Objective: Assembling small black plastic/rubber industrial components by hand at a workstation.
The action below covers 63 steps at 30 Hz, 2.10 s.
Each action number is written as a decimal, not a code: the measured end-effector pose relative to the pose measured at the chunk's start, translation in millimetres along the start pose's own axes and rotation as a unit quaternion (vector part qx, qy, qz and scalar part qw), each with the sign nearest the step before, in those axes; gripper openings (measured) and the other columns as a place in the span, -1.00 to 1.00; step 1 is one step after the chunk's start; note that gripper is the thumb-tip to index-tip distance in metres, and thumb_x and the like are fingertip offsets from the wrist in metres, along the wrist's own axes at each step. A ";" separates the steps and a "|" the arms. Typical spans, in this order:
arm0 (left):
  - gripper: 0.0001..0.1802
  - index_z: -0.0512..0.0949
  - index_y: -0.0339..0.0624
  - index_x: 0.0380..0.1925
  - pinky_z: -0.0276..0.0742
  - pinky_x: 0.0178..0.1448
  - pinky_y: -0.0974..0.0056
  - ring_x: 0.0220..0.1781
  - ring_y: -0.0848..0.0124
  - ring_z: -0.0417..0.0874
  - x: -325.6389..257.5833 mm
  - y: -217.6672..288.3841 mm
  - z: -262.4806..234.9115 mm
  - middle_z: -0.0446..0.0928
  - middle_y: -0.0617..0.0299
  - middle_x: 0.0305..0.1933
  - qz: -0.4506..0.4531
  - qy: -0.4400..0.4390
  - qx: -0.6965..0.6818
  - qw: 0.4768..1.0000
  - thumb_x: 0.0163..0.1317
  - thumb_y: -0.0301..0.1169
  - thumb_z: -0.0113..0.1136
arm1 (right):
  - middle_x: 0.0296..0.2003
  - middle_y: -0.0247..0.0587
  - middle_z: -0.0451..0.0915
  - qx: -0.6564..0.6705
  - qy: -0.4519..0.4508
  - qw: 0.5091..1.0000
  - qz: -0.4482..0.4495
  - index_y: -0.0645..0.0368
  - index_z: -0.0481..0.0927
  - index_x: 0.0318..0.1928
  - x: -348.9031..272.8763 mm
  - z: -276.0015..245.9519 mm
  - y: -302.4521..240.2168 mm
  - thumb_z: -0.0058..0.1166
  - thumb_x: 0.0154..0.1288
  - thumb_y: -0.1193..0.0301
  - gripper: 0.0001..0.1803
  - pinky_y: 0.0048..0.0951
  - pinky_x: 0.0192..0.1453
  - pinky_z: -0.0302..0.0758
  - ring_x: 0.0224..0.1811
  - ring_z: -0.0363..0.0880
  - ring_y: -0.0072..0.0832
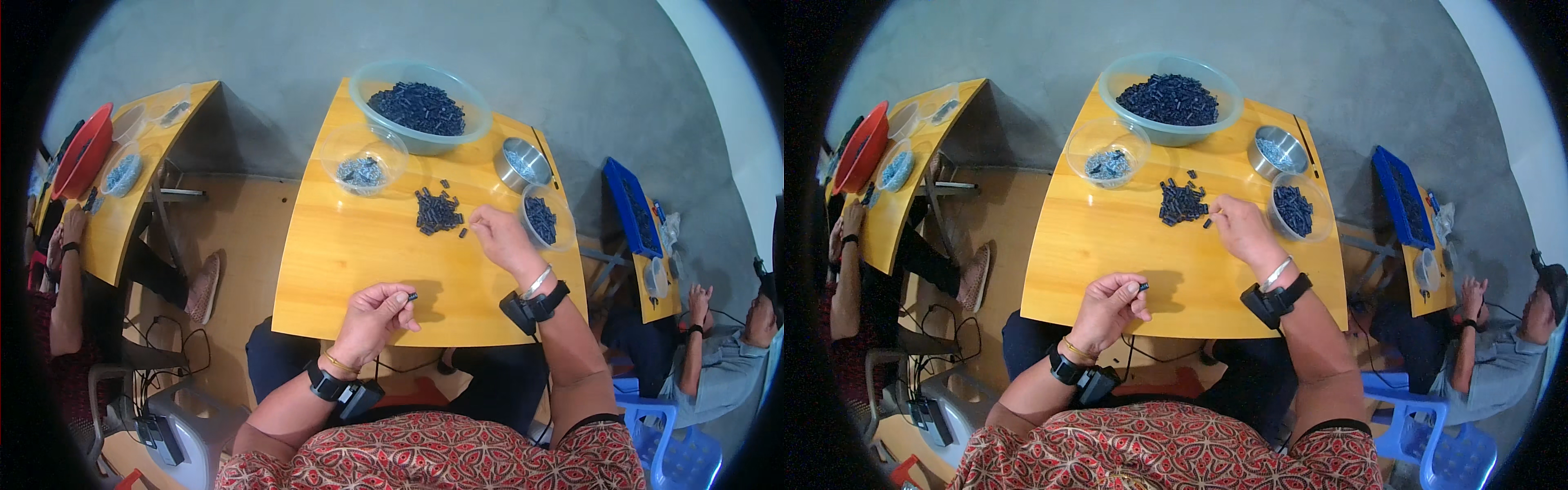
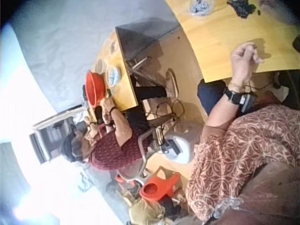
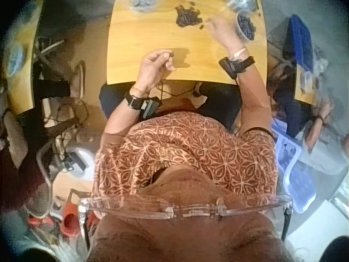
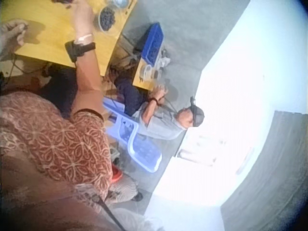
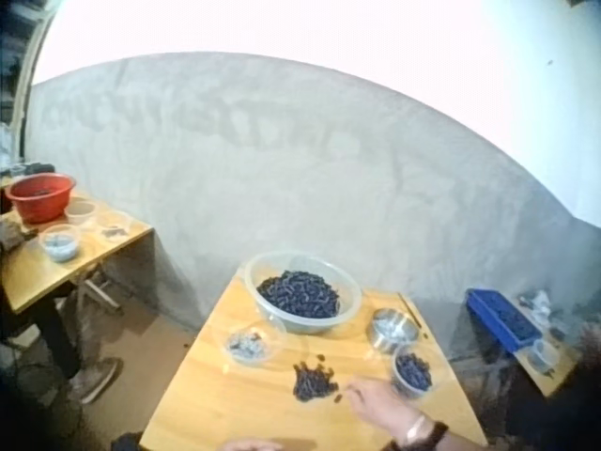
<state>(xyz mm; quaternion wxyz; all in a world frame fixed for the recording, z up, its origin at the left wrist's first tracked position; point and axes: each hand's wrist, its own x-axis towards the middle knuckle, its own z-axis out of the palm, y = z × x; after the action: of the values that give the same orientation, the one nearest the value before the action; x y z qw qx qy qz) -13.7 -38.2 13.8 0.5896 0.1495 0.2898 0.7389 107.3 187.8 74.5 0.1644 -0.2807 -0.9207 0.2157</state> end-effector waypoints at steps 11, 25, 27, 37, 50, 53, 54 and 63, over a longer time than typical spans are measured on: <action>-0.81 0.48 -0.33 -0.19 0.58 -0.28 0.31 -0.44 0.48 0.45 0.7 -0.8 -1.6 0.45 0.22 -0.44 -0.002 0.004 -0.014 1.000 0.24 -0.47 -0.01 | -0.44 -0.05 0.50 -0.126 -0.031 0.991 -0.044 0.17 0.42 -0.32 9.3 34.2 -9.5 -0.03 0.07 0.51 -0.89 -0.15 -0.24 0.40 -0.30 0.48 -0.06; -0.80 0.48 -0.33 -0.19 0.58 -0.25 0.32 -0.44 0.49 0.46 0.9 2.2 -3.8 0.44 0.22 -0.47 -0.011 -0.017 -0.033 0.999 0.25 -0.46 -0.02 | -0.41 -0.04 0.51 -0.030 -0.011 0.998 -0.056 0.20 0.42 -0.32 12.6 32.4 -25.7 -0.04 0.10 0.52 -0.90 -0.26 -0.27 0.41 -0.32 0.48 -0.09; -0.80 0.48 -0.33 -0.19 0.58 -0.25 0.32 -0.44 0.49 0.46 0.8 1.7 -4.4 0.44 0.22 -0.47 -0.009 -0.020 -0.036 0.999 0.25 -0.46 -0.02 | -0.41 -0.04 0.51 -0.043 -0.010 0.996 -0.073 0.19 0.42 -0.32 15.3 35.7 -24.2 -0.04 0.10 0.51 -0.90 -0.26 -0.27 0.41 -0.32 0.48 -0.09; -0.82 0.48 -0.34 -0.21 0.59 -0.23 0.35 -0.45 0.52 0.47 5.0 -1.3 0.0 0.45 0.25 -0.47 -0.005 -0.036 -0.047 0.998 0.25 -0.49 -0.03 | -0.49 -0.16 0.51 0.073 -0.007 0.997 -0.036 0.23 0.42 -0.34 4.4 21.2 -24.4 -0.04 0.08 0.59 -0.91 -0.45 -0.35 0.44 -0.46 0.54 -0.37; -0.80 0.48 -0.33 -0.21 0.57 -0.31 0.35 -0.50 0.53 0.42 -52.4 13.4 70.1 0.46 0.25 -0.41 0.035 -0.096 0.045 0.994 0.25 -0.44 -0.01 | -0.44 -0.37 0.43 0.474 0.016 0.880 0.005 0.31 0.44 -0.23 -140.6 -28.8 -102.3 -0.12 0.23 0.57 -0.88 -0.65 -0.30 0.40 -0.44 0.41 -0.67; -0.80 0.48 -0.33 -0.21 0.57 -0.32 0.35 -0.48 0.52 0.44 -76.1 17.6 87.8 0.45 0.25 -0.44 0.057 -0.126 0.055 0.989 0.25 -0.45 -0.01 | -0.44 -0.38 0.43 0.518 0.022 0.855 -0.019 0.32 0.44 -0.20 -164.1 -42.2 -121.8 -0.12 0.25 0.56 -0.87 -0.66 -0.30 0.39 -0.44 0.39 -0.67; -0.80 0.48 -0.33 -0.21 0.57 -0.32 0.35 -0.48 0.52 0.44 -83.9 17.7 92.5 0.45 0.25 -0.44 0.058 -0.127 0.058 0.988 0.25 -0.45 -0.01 | -0.45 -0.37 0.43 0.553 0.012 0.833 -0.020 0.32 0.44 -0.19 -171.5 -45.3 -127.9 -0.12 0.26 0.56 -0.86 -0.66 -0.30 0.38 -0.44 0.39 -0.68; -0.81 0.49 -0.33 -0.20 0.58 -0.28 0.29 -0.45 0.48 0.48 -126.5 20.9 118.6 0.47 0.21 -0.45 0.091 -0.170 0.096 0.977 0.24 -0.47 0.00 | -0.48 -0.34 0.41 0.654 -0.009 0.752 -0.088 0.27 0.38 -0.29 -199.9 -49.4 -161.1 -0.05 0.27 0.49 -0.91 -0.62 -0.35 0.39 -0.48 0.39 -0.61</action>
<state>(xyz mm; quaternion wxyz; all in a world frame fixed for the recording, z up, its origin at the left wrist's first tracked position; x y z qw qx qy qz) 69.5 -132.3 135.1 0.5439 0.3540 0.2401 0.7220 214.0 -35.4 159.2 0.3181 -0.0203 -0.5773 0.7518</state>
